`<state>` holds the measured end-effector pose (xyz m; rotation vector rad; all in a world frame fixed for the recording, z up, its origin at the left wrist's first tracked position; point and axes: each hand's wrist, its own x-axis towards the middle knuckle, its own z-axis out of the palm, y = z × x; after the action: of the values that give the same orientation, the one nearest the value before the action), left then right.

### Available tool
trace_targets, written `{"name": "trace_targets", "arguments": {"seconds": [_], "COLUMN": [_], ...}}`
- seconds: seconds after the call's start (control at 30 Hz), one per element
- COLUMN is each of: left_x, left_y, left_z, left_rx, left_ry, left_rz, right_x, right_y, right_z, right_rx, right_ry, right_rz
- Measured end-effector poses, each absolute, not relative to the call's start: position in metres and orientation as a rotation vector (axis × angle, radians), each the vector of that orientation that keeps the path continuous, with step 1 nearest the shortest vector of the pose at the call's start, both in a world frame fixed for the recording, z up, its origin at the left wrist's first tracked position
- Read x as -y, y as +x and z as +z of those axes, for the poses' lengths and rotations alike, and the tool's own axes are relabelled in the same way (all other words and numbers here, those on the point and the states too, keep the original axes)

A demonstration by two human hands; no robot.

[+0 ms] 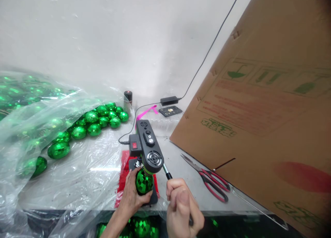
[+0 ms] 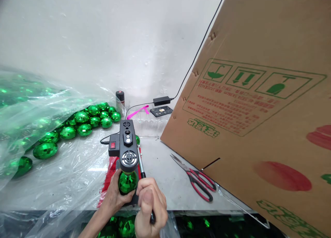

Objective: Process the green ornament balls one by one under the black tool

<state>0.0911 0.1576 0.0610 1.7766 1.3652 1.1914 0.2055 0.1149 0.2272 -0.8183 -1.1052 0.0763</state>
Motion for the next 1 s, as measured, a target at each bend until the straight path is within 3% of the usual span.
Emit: {"name": "trace_targets", "arguments": {"seconds": [1.0], "left_x": [-0.1577], "left_y": [0.0913], "left_z": [0.0591], "left_rx": [-1.413], "left_ry": [1.8], "left_rz": [1.248], "right_x": [-0.1203], "right_y": [0.2065], "right_z": [0.2181], "right_rx": [1.104], "right_ry": [-0.758], "right_rz": [-0.002]}}
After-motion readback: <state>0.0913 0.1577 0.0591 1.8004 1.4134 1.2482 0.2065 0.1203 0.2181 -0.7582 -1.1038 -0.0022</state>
